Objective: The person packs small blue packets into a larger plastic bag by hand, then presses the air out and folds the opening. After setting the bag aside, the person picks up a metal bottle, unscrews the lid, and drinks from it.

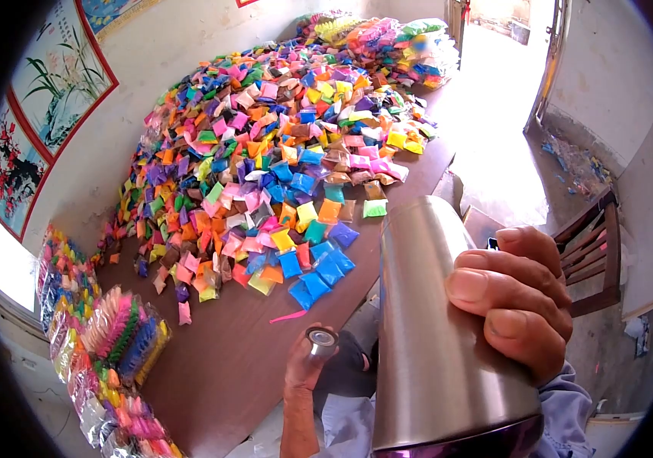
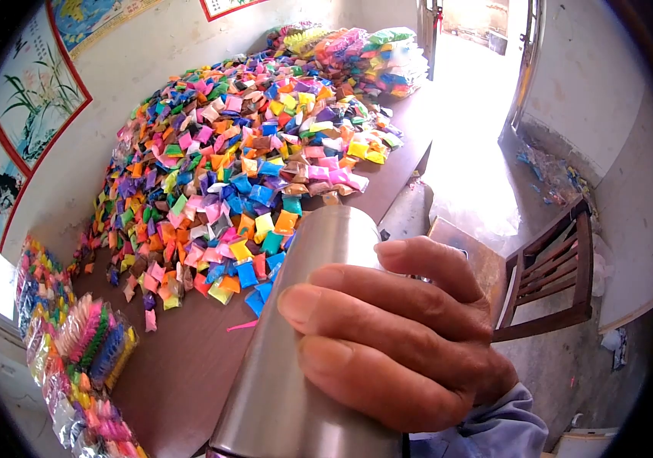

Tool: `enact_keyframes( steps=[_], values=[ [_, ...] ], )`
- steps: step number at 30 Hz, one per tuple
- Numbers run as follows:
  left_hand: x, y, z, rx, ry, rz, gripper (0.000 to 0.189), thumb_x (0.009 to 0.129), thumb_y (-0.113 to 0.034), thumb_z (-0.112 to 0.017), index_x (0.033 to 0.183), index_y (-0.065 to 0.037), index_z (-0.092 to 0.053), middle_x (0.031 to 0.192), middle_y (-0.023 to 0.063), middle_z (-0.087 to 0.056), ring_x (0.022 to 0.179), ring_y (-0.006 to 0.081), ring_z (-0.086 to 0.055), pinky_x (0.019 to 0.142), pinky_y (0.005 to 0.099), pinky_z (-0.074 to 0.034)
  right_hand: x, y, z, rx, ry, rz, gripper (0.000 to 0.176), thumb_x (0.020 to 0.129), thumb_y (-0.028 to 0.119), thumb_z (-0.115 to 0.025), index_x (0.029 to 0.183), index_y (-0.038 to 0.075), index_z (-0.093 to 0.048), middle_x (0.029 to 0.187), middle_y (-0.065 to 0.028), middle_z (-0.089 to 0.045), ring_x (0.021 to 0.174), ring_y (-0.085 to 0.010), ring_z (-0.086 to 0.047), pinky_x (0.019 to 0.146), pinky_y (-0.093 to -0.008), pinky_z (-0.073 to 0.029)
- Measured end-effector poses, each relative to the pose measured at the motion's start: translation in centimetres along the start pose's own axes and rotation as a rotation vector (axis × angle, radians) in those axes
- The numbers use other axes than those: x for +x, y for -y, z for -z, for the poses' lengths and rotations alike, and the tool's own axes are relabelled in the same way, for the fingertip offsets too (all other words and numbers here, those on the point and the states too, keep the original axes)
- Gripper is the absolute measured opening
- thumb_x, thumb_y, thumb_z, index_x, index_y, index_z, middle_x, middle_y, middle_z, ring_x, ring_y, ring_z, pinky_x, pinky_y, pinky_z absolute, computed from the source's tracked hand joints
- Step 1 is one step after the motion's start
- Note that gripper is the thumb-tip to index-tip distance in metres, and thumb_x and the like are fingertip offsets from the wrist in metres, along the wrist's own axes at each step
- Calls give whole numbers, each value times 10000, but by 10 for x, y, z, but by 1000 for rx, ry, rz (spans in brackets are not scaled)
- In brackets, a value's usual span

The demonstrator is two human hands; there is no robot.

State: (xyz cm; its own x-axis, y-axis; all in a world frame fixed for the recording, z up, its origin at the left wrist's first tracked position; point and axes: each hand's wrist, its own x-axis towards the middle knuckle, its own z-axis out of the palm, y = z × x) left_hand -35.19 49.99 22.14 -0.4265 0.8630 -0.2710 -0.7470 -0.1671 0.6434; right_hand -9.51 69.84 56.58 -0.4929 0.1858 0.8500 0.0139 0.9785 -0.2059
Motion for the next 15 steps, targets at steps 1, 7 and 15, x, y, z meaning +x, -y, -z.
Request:
enact_keyframes(
  steps=[1, 7, 15],
  values=[
    [0, 0, 0, 7, -5, -2, 618, 956, -301, -807, 1458, -18, -584, 1375, 208, -698, 1243, 345, -712, 992, 516, -645, 0, -1, -1, 0, -1, -1, 272, 1049, 274, -668, 1278, 189, -548, 1216, -92, -793, 1097, -274, -790, 1075, -552, -531],
    [0, -2, 1, 43, -2, 6, 634, 949, -318, -815, 1458, -21, -581, 1378, 206, -693, 1254, 344, -704, 1006, 512, -639, 0, -3, 0, -17, 41, 8, 284, 1034, 279, -705, 1252, 187, -550, 1187, -92, -804, 1096, -272, -792, 1081, -543, -523],
    [2, 1, 9, 3, -29, 37, 617, 961, -330, -797, 1450, -23, -580, 1363, 202, -695, 1248, 339, -703, 994, 506, -643, -12, -18, -10, 129, 61, -38, 409, 937, 209, -797, 1318, 107, -690, 1289, -122, -789, 1207, -280, -765, 1109, -491, -493]
  ],
)
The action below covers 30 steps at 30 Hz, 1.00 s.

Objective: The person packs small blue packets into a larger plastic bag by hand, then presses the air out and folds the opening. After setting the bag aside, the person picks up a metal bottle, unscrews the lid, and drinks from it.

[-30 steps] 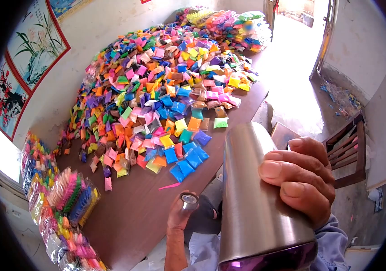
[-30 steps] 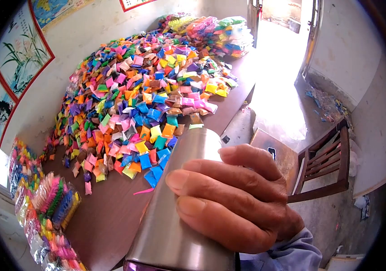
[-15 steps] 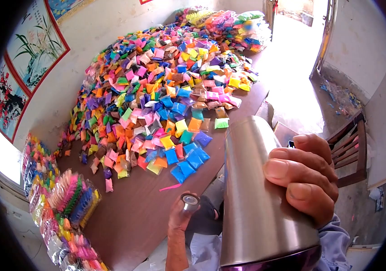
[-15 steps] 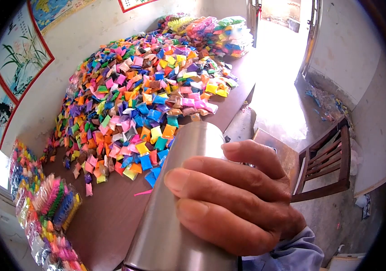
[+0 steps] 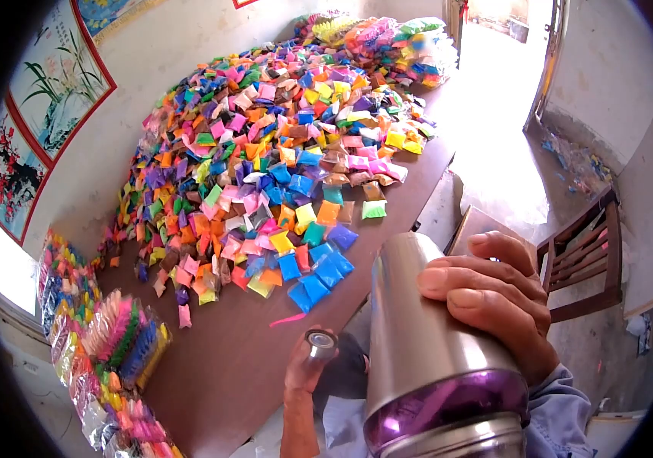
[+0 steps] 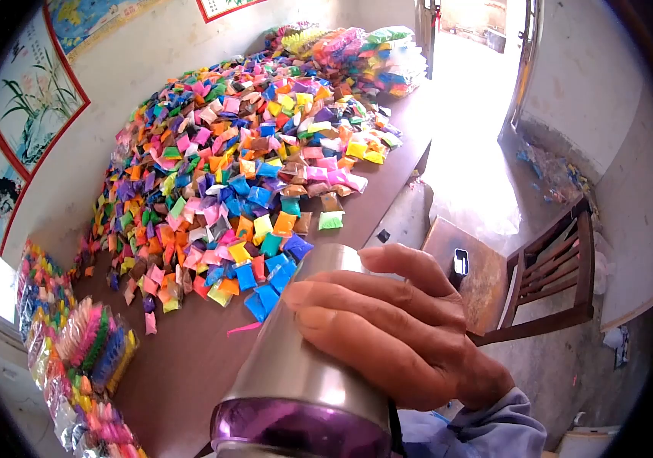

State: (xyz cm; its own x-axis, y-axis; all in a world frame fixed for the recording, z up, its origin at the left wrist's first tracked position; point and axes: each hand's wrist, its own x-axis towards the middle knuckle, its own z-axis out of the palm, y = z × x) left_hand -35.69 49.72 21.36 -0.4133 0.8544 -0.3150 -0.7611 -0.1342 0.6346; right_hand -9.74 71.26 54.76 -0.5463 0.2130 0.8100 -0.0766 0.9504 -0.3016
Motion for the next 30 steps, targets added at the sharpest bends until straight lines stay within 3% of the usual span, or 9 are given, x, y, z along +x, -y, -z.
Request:
enact_keyframes(
  steps=[11, 30],
  values=[
    [0, -6, -13, 1, 38, -12, 631, 946, -316, -810, 1456, -26, -575, 1369, 204, -696, 1240, 347, -709, 990, 519, -635, 0, -3, -4, -32, 0, 15, 414, 917, 241, -842, 1286, 95, -723, 1252, -113, -803, 1187, -273, -774, 1107, -473, -490],
    [-2, -3, -8, 4, 13, -12, 656, 932, -332, -830, 1465, -38, -587, 1389, 200, -692, 1251, 347, -704, 1013, 522, -625, 2, 9, -2, -19, 1, -7, 399, 954, 227, -803, 1326, 139, -688, 1272, -100, -798, 1204, -272, -768, 1202, -477, -438]
  ],
)
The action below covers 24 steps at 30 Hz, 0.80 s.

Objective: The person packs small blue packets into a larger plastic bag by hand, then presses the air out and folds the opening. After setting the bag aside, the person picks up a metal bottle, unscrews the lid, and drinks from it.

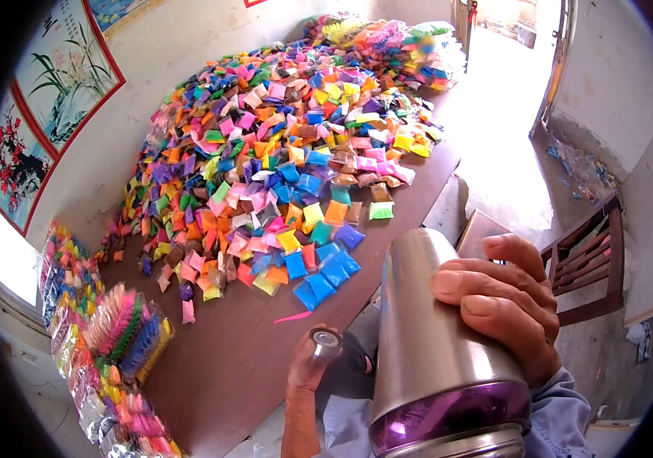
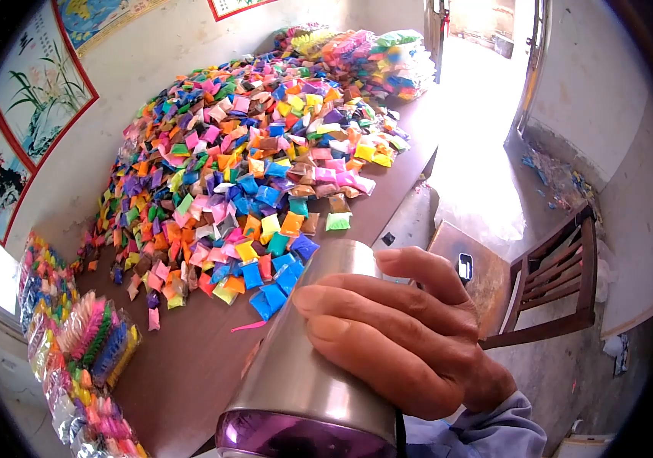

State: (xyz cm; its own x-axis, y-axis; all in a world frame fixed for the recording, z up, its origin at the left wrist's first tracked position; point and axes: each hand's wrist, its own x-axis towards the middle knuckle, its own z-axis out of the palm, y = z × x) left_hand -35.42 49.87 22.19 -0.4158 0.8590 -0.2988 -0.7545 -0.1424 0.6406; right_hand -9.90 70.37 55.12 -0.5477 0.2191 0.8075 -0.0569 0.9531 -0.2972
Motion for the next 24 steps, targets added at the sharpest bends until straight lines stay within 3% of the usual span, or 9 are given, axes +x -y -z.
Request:
enact_keyframes(
  steps=[9, 11, 14, 18, 20, 24],
  values=[
    [-1, 1, -4, -7, 10, -21, 636, 948, -333, -814, 1466, -36, -595, 1393, 202, -691, 1243, 340, -707, 1009, 521, -624, 2, 4, 2, 8, -17, 1, 384, 970, 241, -788, 1323, 138, -679, 1252, -103, -804, 1188, -271, -775, 1196, -473, -438],
    [-1, 2, -3, -10, 13, -27, 634, 950, -331, -812, 1467, -35, -595, 1393, 204, -692, 1241, 340, -707, 1006, 519, -625, 4, 9, 4, -95, 39, -45, 293, 1019, 232, -725, 1248, 181, -549, 1199, -93, -804, 1131, -259, -788, 1163, -531, -478],
    [0, 3, -1, -15, 2, -26, 628, 953, -327, -807, 1463, -26, -596, 1389, 211, -692, 1242, 342, -707, 1002, 518, -627, 0, 1, 0, -4, -29, 24, 369, 970, 228, -783, 1308, 128, -673, 1267, -107, -798, 1186, -271, -775, 1191, -472, -435],
    [0, 2, -4, -13, 16, -38, 627, 954, -321, -802, 1460, -15, -593, 1386, 219, -692, 1242, 346, -707, 998, 516, -630, 0, 5, 2, -22, -17, 34, 357, 969, 222, -784, 1292, 122, -667, 1263, -119, -797, 1172, -272, -779, 1186, -474, -436],
    [1, 3, -2, -20, -2, -37, 628, 953, -319, -801, 1460, -13, -592, 1385, 221, -692, 1242, 347, -707, 997, 518, -630, 2, 11, 2, -97, 15, -34, 287, 1031, 250, -707, 1261, 185, -547, 1202, -93, -802, 1109, -267, -793, 1157, -540, -475],
    [1, 4, 0, -7, -6, -33, 640, 944, -332, -807, 1462, -23, -593, 1385, 216, -694, 1242, 347, -707, 1001, 522, -628, 1, 11, 0, -84, -28, -22, 281, 1033, 247, -704, 1257, 184, -547, 1193, -94, -803, 1093, -271, -797, 1152, -549, -473]
  ],
)
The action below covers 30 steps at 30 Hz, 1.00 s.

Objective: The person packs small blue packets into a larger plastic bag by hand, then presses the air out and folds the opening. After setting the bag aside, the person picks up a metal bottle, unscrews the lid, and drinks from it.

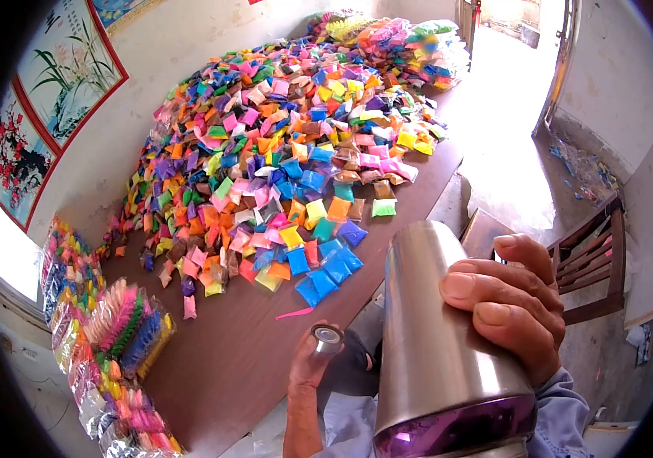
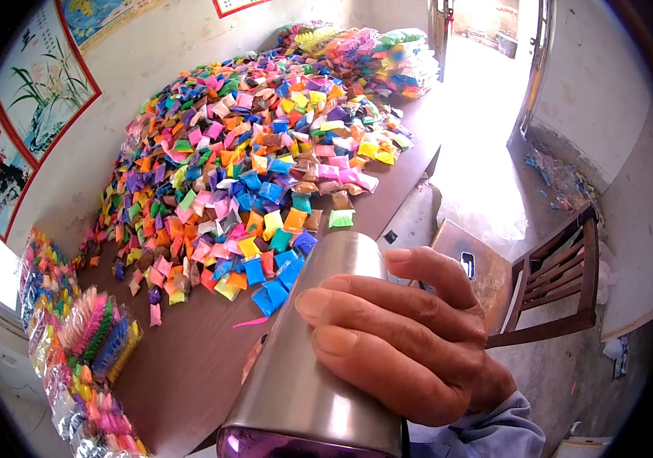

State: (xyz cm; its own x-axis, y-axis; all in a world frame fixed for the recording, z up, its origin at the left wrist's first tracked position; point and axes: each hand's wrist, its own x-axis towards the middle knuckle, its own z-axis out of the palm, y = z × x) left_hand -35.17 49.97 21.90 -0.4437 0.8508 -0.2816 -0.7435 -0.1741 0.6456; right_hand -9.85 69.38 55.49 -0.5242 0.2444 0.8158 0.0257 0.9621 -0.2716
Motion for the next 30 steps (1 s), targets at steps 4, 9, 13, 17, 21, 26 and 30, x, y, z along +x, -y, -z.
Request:
enact_keyframes(
  steps=[4, 9, 13, 17, 21, 26, 30],
  values=[
    [-1, 1, 1, 17, -18, 3, 649, 939, -341, -810, 1464, -30, -591, 1383, 208, -697, 1244, 341, -707, 1005, 522, -626, 0, 1, 2, 4, -7, -1, 275, 1030, 238, -707, 1251, 188, -550, 1180, -95, -806, 1087, -271, -799, 1151, -558, -472],
    [0, 0, 1, 13, 15, -1, 645, 944, -337, -806, 1467, -27, -587, 1381, 207, -697, 1242, 336, -710, 1005, 517, -629, 1, 2, 3, -14, 11, 1, 276, 1028, 234, -711, 1246, 188, -549, 1183, -96, -805, 1090, -275, -798, 1154, -568, -466],
    [-3, -6, -11, 16, 19, -8, 642, 947, -339, -807, 1463, -25, -589, 1379, 205, -699, 1241, 334, -711, 1008, 514, -632, -1, 3, 0, -25, -21, 1, 291, 1027, 253, -713, 1256, 183, -548, 1183, -94, -804, 1086, -281, -797, 1155, -581, -464],
    [-3, -5, -10, 21, 4, -9, 640, 946, -339, -812, 1459, -24, -594, 1379, 206, -700, 1244, 335, -710, 1009, 514, -633, -2, 2, 0, -24, -36, 12, 303, 1031, 260, -706, 1278, 187, -546, 1181, -89, -803, 1079, -279, -797, 1153, -588, -464],
    [-2, -2, -7, 15, 6, -12, 640, 944, -332, -815, 1459, -23, -596, 1382, 208, -699, 1246, 336, -710, 1005, 513, -636, -2, 1, -1, -40, -58, 19, 310, 1035, 259, -703, 1293, 192, -545, 1188, -86, -802, 1077, -276, -797, 1144, -591, -469],
    [-2, -4, -9, 19, 1, -5, 642, 943, -330, -815, 1462, -23, -595, 1387, 209, -697, 1242, 337, -710, 1000, 516, -636, -1, 0, 1, -52, -63, 40, 309, 1042, 261, -693, 1306, 195, -547, 1196, -82, -801, 1076, -276, -798, 1117, -594, -486],
    [-1, -3, -7, 14, 12, -10, 647, 938, -331, -816, 1461, -22, -593, 1386, 207, -694, 1238, 338, -710, 993, 516, -638, -1, -2, 1, -51, -76, 64, 309, 1042, 267, -691, 1305, 194, -545, 1188, -82, -801, 1066, -277, -799, 1116, -594, -485]
  ],
)
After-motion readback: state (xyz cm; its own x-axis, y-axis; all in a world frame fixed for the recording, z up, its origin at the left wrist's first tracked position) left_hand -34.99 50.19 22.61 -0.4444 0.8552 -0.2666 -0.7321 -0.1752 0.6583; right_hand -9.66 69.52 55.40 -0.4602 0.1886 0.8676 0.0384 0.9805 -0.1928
